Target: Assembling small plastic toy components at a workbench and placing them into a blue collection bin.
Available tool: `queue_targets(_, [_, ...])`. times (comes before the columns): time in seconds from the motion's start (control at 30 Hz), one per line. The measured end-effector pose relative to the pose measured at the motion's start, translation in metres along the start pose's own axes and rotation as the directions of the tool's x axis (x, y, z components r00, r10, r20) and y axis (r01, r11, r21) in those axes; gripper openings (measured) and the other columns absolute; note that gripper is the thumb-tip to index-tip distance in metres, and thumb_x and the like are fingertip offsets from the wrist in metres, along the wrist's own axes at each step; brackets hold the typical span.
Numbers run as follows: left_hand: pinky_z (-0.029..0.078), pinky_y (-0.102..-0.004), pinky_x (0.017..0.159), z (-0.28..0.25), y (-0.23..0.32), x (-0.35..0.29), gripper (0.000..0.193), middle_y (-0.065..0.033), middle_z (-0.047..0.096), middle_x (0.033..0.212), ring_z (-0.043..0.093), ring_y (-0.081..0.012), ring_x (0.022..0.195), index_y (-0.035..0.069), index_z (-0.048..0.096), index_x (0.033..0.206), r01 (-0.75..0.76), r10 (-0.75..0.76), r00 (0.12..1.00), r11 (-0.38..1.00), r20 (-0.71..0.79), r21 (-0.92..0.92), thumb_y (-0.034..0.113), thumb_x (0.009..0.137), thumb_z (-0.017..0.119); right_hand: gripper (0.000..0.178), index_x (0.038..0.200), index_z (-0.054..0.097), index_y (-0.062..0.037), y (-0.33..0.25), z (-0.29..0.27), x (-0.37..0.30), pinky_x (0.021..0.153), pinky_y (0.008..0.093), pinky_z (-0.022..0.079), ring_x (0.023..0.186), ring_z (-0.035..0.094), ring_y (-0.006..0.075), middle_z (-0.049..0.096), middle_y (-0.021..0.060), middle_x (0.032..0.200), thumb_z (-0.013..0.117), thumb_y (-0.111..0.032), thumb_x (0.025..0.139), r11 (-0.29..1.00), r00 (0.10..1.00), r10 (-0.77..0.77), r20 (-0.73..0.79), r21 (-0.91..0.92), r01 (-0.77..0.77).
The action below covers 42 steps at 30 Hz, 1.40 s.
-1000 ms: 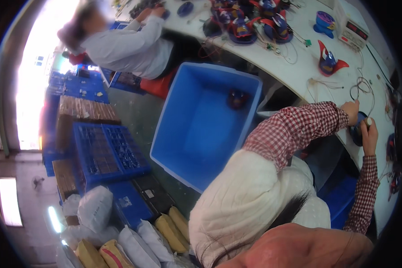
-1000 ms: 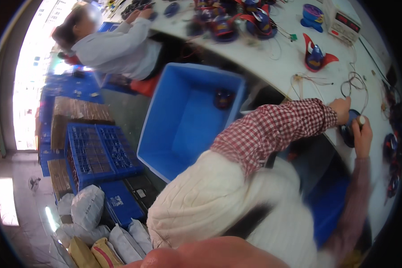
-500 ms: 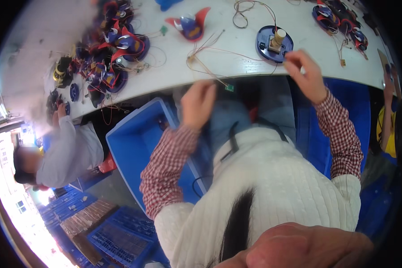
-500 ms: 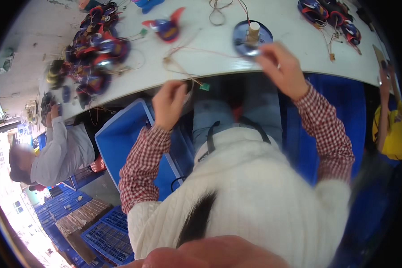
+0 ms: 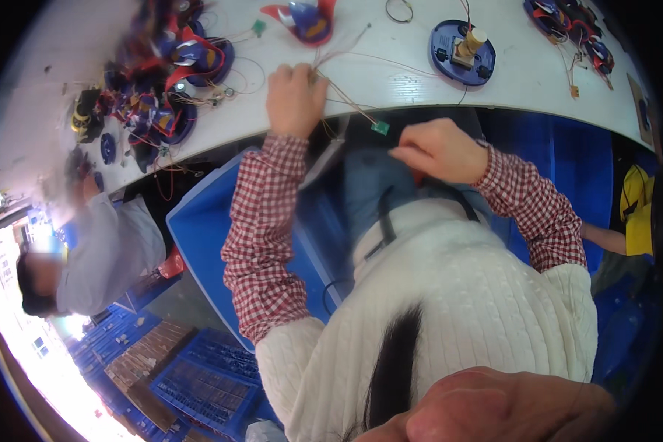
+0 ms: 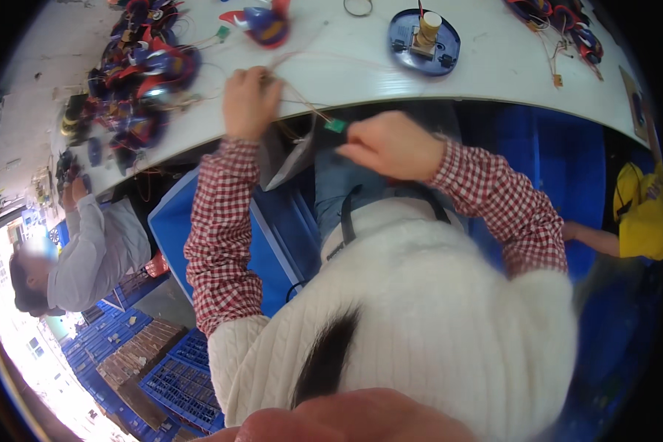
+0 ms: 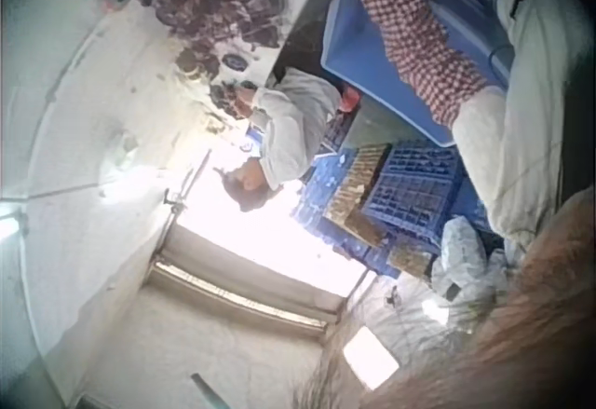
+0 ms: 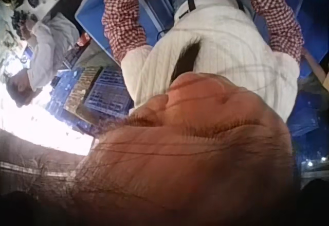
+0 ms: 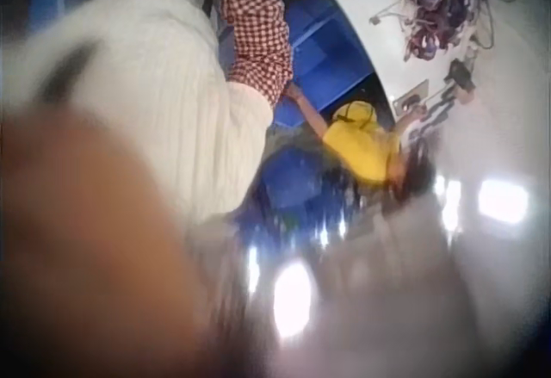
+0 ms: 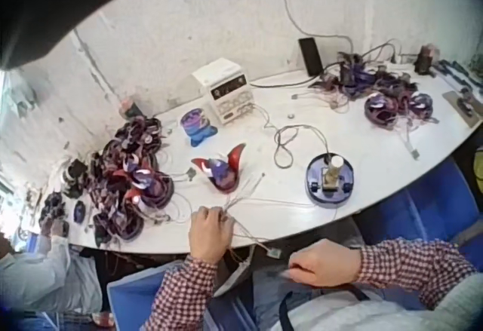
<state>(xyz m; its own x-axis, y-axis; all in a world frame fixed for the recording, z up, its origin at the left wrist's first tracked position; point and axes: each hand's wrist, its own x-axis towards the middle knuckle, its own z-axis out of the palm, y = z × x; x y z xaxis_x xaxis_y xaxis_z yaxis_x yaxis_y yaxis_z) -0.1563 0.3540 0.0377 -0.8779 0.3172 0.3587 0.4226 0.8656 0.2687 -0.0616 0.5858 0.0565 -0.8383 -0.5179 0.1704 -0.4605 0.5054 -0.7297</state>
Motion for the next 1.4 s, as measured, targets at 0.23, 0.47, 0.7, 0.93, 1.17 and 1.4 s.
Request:
queue_targets(0.23, [0.049, -0.0339, 0.069, 0.004, -0.005, 0.015, 0.013, -0.0127, 0.054, 0.086, 0.055, -0.0281, 0.076, 0.003, 0.059, 0.090, -0.073, 0.071, 0.996, 0.997, 0.061, 0.029, 0.011, 0.081, 0.058, 0.038, 0.105, 0.053, -0.0027, 0.025, 0.047, -0.014, 0.058, 0.0261, 0.049, 0.058, 0.056, 0.0182, 0.059, 0.0083, 0.085, 0.073, -0.017, 0.076, 0.977, 0.936, 0.096, -0.338, -0.147, -0.154])
queue_targets(0.47, [0.048, -0.0361, 0.072, 0.009, -0.016, 0.018, 0.017, -0.0129, 0.056, 0.090, 0.057, -0.0280, 0.078, 0.003, 0.057, 0.095, -0.191, 0.182, 0.977, 0.978, 0.109, 0.088, 0.008, 0.080, 0.055, 0.037, 0.099, 0.053, -0.0054, 0.022, 0.050, -0.001, 0.056, 0.0243, 0.048, 0.060, 0.057, 0.0177, 0.058, 0.0068, 0.087, 0.076, -0.015, 0.073, 0.956, 0.888, 0.074, -0.454, -0.220, -0.192])
queue_targets(0.7, [0.049, -0.0338, 0.069, 0.013, -0.017, 0.017, 0.012, -0.0117, 0.055, 0.087, 0.056, -0.0267, 0.077, 0.003, 0.055, 0.090, -0.273, 0.268, 0.962, 0.952, 0.050, 0.138, 0.007, 0.078, 0.056, 0.034, 0.098, 0.052, -0.0084, 0.025, 0.024, 0.009, 0.057, 0.0247, 0.048, 0.065, 0.057, 0.0175, 0.057, 0.0056, 0.088, 0.075, -0.016, 0.074, 0.851, 0.923, -0.039, -0.383, -0.497, -0.171])
queue_targets(0.93, [0.050, -0.0314, 0.068, 0.018, -0.019, 0.015, 0.007, -0.0108, 0.053, 0.085, 0.056, -0.0262, 0.077, 0.005, 0.053, 0.081, -0.293, 0.299, 0.954, 0.941, -0.008, 0.170, 0.007, 0.077, 0.058, 0.031, 0.100, 0.054, -0.0083, 0.025, 0.008, 0.021, 0.059, 0.0248, 0.048, 0.069, 0.057, 0.0175, 0.056, 0.0053, 0.091, 0.073, -0.016, 0.076, 0.891, 0.914, -0.125, -0.385, -0.450, -0.068])
queue_targets(1.17, [0.049, -0.0311, 0.068, 0.011, -0.016, 0.015, 0.013, -0.0120, 0.053, 0.090, 0.055, -0.0258, 0.079, 0.004, 0.057, 0.091, -0.250, 0.254, 0.966, 0.964, -0.042, 0.094, 0.007, 0.078, 0.058, 0.019, 0.096, 0.060, -0.0049, 0.035, 0.011, 0.023, 0.059, 0.0223, 0.046, 0.068, 0.056, 0.0168, 0.058, 0.0059, 0.086, 0.067, -0.012, 0.080, 0.949, 0.930, -0.233, -0.285, -0.275, 0.153])
queue_targets(1.4, [0.046, -0.0300, 0.069, -0.029, 0.048, -0.034, 0.030, -0.0119, 0.051, 0.094, 0.052, -0.0244, 0.080, 0.004, 0.060, 0.107, -0.164, 0.107, 0.977, 0.929, -0.183, -0.333, 0.006, 0.077, 0.063, 0.008, 0.089, 0.063, -0.0014, 0.016, 0.005, 0.018, 0.058, 0.0191, 0.042, 0.064, 0.052, 0.0112, 0.060, 0.0027, 0.075, 0.060, -0.007, 0.085, 0.884, 0.969, 0.213, -0.126, 0.448, -0.136])
